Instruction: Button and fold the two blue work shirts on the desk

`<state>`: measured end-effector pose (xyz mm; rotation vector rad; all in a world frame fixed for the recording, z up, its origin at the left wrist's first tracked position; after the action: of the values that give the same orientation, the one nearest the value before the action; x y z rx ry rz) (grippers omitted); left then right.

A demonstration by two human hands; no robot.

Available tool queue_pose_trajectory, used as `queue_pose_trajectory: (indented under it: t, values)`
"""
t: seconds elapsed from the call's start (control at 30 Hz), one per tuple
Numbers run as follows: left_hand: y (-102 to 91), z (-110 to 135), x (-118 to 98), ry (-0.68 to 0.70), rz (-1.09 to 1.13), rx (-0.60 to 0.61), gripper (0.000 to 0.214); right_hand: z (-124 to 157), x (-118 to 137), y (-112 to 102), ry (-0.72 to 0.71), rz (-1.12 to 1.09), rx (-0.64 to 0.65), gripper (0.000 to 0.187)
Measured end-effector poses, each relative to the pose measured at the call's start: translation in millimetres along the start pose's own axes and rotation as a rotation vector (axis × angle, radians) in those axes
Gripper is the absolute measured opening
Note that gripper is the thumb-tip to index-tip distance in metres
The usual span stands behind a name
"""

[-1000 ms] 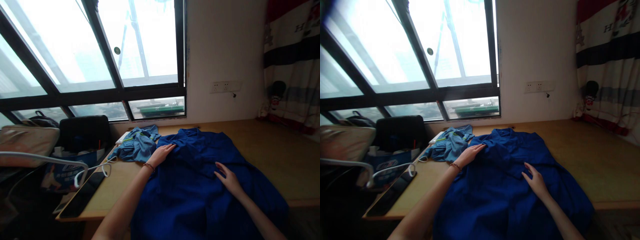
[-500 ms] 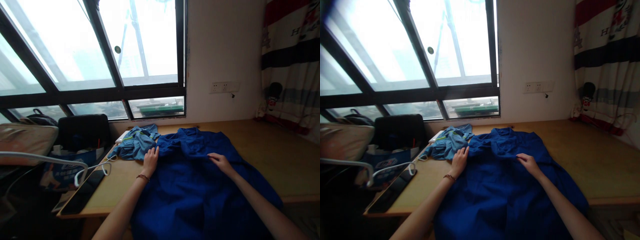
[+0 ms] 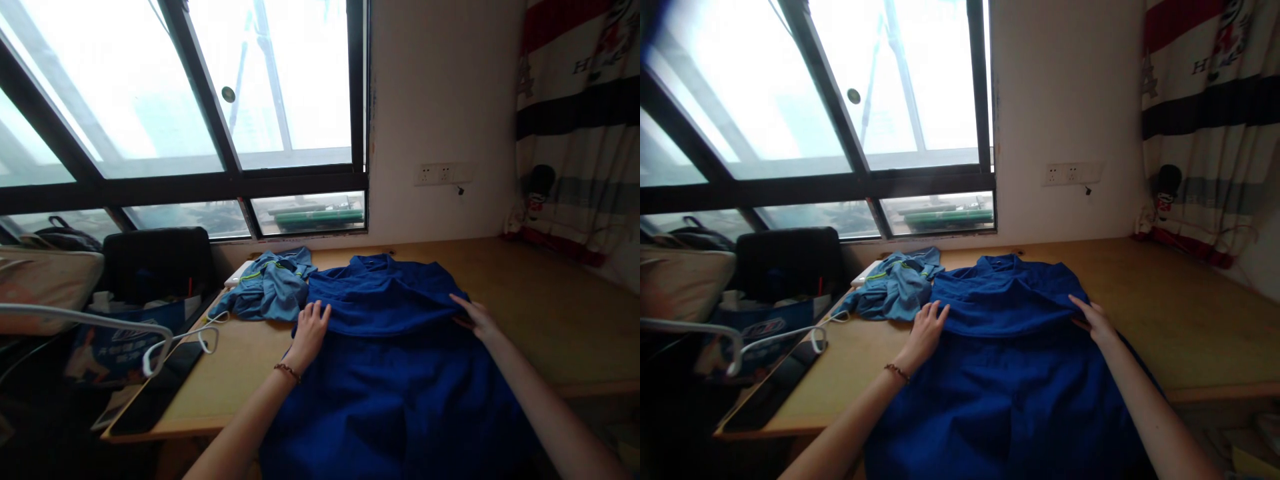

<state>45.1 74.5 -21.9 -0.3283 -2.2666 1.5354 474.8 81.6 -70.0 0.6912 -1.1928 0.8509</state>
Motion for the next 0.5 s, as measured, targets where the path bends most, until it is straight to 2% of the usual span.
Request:
queue_pose_trajectory:
  t: [0.1,0.17,0.2,0.27,0.3,0.37,0.4,0.5]
  values:
    - [-17.9,4,-48,0.444,0.257,0.142,0.041,3,13,2,-0.152,0.126,0.095,0.074]
    - [-21.6,8,-79,0.624,0.384,0.256,0.032,4,22,4,-0.307,0.298,0.243,0.085]
    - [-21.5,10,-94,0.671,0.425,0.284,0.03,4,24,4,-0.369,0.415,0.311,0.084]
    - [-18.9,11,-116,0.706,0.477,0.286,0.029,1,27,4,-0.44,0.66,0.361,0.066]
    - [-17.2,10,-124,0.706,0.497,0.272,0.029,-1,27,4,-0.45,0.767,0.329,0.052]
    - [-13.6,7,-135,0.681,0.531,0.242,0.03,-6,32,3,-0.448,0.93,0.175,0.024]
    - [-11.8,4,-139,0.662,0.548,0.23,0.03,-8,37,4,-0.457,0.979,0.094,0.018]
    - [-5.3,-12,-150,0.592,0.605,0.181,0.027,-5,67,17,-0.576,0.96,-0.041,0.028]
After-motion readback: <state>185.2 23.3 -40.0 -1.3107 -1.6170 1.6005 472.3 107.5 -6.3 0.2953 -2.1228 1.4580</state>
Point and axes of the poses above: each hand's wrist, its own z-axis away from the middle knuckle, its own y-axis out of the palm, x = y × z, the point moved 2 cm from there along -z, towards the middle knuckle, and after that the axes turned 1 degree about y, right-handed, at the moved point
